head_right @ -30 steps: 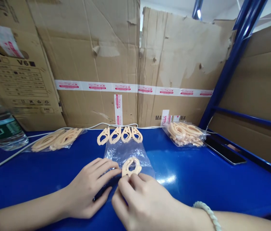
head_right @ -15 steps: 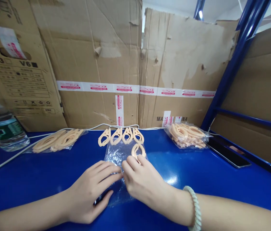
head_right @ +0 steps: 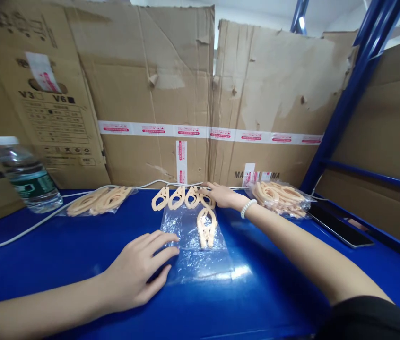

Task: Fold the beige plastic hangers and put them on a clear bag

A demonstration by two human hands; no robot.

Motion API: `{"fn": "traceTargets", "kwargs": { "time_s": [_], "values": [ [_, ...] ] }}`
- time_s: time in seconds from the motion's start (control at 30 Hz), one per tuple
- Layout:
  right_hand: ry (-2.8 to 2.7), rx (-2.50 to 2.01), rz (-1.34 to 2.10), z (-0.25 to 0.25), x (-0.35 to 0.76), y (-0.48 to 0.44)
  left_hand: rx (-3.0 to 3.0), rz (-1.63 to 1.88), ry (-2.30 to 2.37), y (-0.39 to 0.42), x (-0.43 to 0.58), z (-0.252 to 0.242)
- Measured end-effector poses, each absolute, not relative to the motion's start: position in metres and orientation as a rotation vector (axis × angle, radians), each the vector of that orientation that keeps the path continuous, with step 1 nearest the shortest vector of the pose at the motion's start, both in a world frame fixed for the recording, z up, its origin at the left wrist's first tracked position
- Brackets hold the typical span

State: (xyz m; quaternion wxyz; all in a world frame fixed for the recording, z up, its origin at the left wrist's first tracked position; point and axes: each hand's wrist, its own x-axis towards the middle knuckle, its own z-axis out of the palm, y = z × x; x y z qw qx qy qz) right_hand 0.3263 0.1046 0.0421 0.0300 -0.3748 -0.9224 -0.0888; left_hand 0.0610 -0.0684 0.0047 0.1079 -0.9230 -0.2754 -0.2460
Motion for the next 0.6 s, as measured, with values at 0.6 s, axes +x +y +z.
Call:
{"fn": "traceTargets", "kwargs": {
  "time_s": [0.6],
  "values": [
    [-2.93,-1.661,-0.307,0.062,0.358,0.064,-2.64,-0.641,-1.118,-0.11,0.069,-0.001]
  ]
}}
